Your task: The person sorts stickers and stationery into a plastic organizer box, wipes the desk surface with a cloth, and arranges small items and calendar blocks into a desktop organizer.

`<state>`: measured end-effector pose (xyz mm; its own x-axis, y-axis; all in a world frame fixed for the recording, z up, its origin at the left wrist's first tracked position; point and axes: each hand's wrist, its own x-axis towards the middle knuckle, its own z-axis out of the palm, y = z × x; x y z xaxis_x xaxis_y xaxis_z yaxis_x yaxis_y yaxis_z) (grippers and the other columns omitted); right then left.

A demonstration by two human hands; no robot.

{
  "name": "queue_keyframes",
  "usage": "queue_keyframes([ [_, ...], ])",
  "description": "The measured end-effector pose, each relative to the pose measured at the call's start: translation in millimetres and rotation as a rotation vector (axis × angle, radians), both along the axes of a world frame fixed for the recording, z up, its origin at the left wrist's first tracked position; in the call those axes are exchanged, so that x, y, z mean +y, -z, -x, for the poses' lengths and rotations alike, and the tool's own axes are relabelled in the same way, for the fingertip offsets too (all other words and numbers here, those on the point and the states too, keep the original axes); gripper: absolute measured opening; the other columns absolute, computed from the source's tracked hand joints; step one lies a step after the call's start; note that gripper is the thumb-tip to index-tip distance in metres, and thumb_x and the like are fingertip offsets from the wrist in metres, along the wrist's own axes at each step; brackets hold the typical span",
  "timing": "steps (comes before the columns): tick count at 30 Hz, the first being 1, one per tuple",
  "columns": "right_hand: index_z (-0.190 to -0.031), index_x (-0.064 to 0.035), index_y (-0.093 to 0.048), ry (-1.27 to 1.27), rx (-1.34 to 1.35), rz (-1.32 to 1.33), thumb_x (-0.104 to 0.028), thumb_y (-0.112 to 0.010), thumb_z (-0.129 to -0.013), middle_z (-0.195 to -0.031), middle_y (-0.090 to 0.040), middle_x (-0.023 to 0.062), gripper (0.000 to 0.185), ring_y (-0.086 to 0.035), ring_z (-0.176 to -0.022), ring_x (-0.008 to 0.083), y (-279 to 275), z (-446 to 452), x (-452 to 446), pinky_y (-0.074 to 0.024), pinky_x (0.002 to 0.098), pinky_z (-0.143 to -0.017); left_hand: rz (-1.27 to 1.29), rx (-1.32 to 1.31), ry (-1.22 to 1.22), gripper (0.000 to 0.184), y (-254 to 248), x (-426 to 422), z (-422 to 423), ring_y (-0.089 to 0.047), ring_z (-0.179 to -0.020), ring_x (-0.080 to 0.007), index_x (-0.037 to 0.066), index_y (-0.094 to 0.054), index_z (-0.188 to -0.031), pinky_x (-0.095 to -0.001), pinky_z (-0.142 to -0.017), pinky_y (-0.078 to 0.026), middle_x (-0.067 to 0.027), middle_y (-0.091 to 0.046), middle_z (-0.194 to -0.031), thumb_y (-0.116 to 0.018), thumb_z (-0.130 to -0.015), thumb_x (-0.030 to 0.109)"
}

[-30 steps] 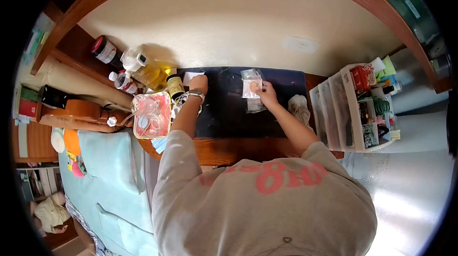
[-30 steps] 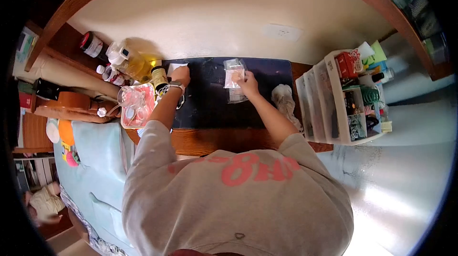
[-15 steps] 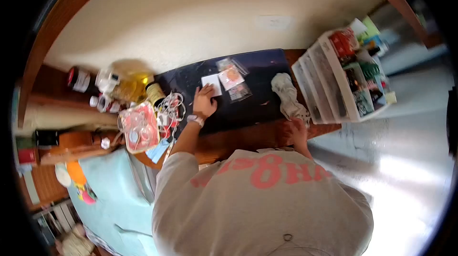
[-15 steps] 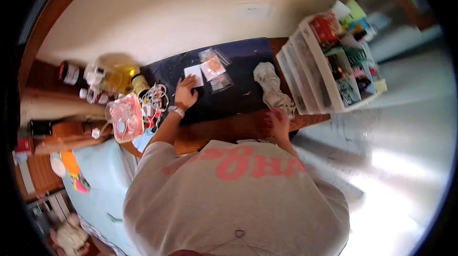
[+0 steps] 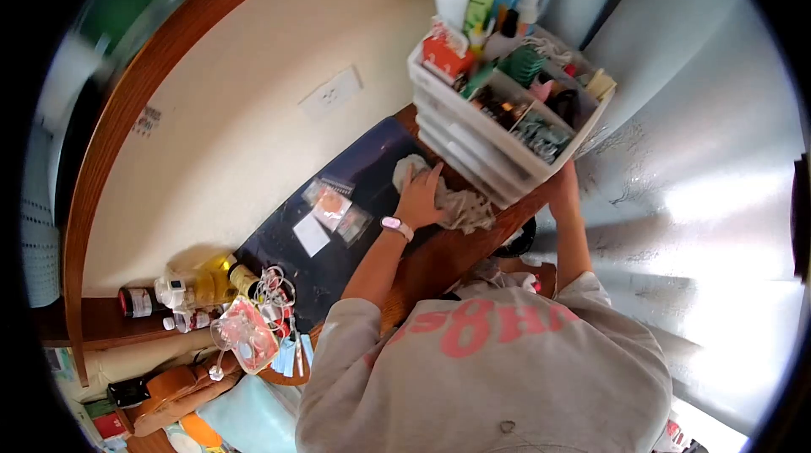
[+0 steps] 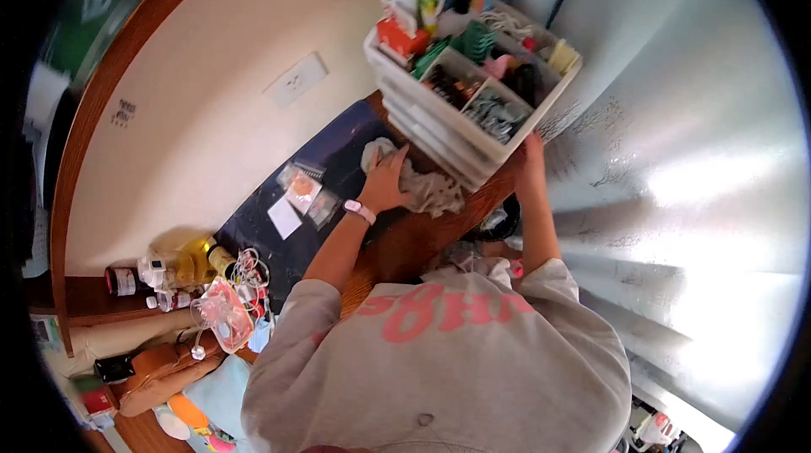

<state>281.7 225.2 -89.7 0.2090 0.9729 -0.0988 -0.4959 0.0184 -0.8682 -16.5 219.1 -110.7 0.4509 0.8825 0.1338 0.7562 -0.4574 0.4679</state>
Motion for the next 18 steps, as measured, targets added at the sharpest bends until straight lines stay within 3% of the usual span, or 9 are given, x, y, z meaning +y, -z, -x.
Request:
queue_keyframes([
  [2, -0.137, -0.0027, -0.013, -0.060, -0.031, -0.033, -0.034, -0.055, -0.082, -0.134, -0.028, 0.0117, 0.076, -0.029, -0.123, 0.0225, 3, -17, 8, -0.0221, 0.0325, -0.101, -0.028, 0.003, -0.136, 0.078, 14, 3, -15, -0.048, -0.103, -0.0325, 0.000, -0.039, -0.119, -0.0430, -0.100, -0.025, -0.0194, -0.054, -0.103, -0.073, -0.053, 0.024],
  [4, -0.138, -0.0030, -0.010, -0.208, -0.051, -0.009, -0.030, -0.056, -0.082, -0.136, -0.025, 0.0119, 0.078, -0.026, -0.124, 0.0226, 2, -30, 17, -0.0204, 0.0321, -0.102, -0.004, -0.012, -0.290, 0.064, 21, -3, -16, -0.050, -0.097, -0.0351, 0.002, -0.047, -0.107, -0.0421, -0.088, -0.035, -0.0180, -0.055, -0.097, -0.070, -0.051, 0.020],
  [6, -0.130, -0.0062, -0.026, -0.320, -0.080, 0.092, -0.033, -0.056, -0.082, -0.124, -0.041, 0.0097, 0.063, -0.042, -0.113, 0.0222, -20, -31, 11, -0.0355, 0.0344, -0.094, 0.053, 0.081, -0.461, 0.047, 13, -30, -16, -0.053, -0.088, -0.0359, 0.003, -0.050, -0.098, -0.0432, -0.078, -0.039, -0.0172, -0.057, -0.088, -0.064, -0.054, 0.014],
  [7, -0.139, -0.0053, -0.003, -0.420, -0.063, 0.050, -0.027, -0.059, -0.079, -0.139, -0.018, 0.0119, 0.085, -0.018, -0.128, 0.0220, -18, -40, 12, -0.0169, 0.0309, -0.103, 0.094, 0.101, -0.547, 0.041, 23, -47, -6, -0.054, -0.083, -0.0359, 0.004, -0.050, -0.093, -0.0429, -0.076, -0.039, -0.0157, -0.058, -0.082, -0.062, -0.055, 0.012],
  [11, -0.131, -0.0032, -0.021, -0.392, -0.092, 0.074, -0.032, -0.062, -0.076, -0.124, -0.040, 0.0111, 0.075, -0.039, -0.115, 0.0228, -20, -40, 12, -0.0302, 0.0338, -0.097, 0.165, 0.208, -0.898, 0.049, 13, -109, 29, -0.056, -0.083, -0.0340, 0.005, -0.050, -0.097, -0.0419, -0.075, -0.040, -0.0163, -0.059, -0.084, -0.065, -0.051, 0.014],
  [12, -0.137, -0.0003, 0.002, -0.440, -0.295, 0.073, -0.024, -0.063, -0.075, -0.140, -0.014, 0.0138, 0.093, -0.017, -0.128, 0.0230, 0, -47, 19, -0.0159, 0.0300, -0.104, 0.203, 0.285, -0.907, 0.055, 7, -118, 35, -0.056, -0.084, -0.0349, 0.004, -0.050, -0.102, -0.0411, -0.078, -0.041, -0.0177, -0.058, -0.088, -0.068, -0.051, 0.018],
  [14, -0.137, 0.0006, -0.004, -0.526, -0.424, 0.165, -0.023, -0.063, -0.076, -0.138, -0.021, 0.0140, 0.089, -0.022, -0.127, 0.0228, -11, -50, 17, -0.0175, 0.0303, -0.103, 0.133, -0.089, -0.880, 0.058, -15, -108, 32, -0.055, -0.094, -0.0309, 0.003, -0.048, -0.110, -0.0390, -0.085, -0.040, -0.0173, -0.056, -0.100, -0.070, -0.059, 0.020],
  [16, -0.134, 0.0009, -0.013, -0.566, -0.362, 0.209, -0.023, -0.063, -0.077, -0.132, -0.029, 0.0136, 0.080, -0.029, -0.122, 0.0226, -26, -53, 19, -0.0221, 0.0310, -0.101, 0.125, -0.864, -0.872, 0.052, -29, -69, 22, -0.050, -0.106, -0.0252, 0.002, -0.045, -0.117, -0.0360, -0.092, -0.036, -0.0150, -0.053, -0.111, -0.063, -0.072, 0.020],
  [18, -0.132, 0.0012, -0.023, -0.590, -0.308, 0.244, -0.023, -0.062, -0.077, -0.127, -0.037, 0.0132, 0.071, -0.036, -0.117, 0.0223, -40, -59, 25, -0.0266, 0.0317, -0.099, 0.064, -1.168, -0.701, 0.042, -51, -12, 10, -0.044, -0.113, -0.0216, 0.003, -0.042, -0.121, -0.0353, -0.096, -0.033, -0.0129, -0.049, -0.118, -0.051, -0.085, 0.021],
])
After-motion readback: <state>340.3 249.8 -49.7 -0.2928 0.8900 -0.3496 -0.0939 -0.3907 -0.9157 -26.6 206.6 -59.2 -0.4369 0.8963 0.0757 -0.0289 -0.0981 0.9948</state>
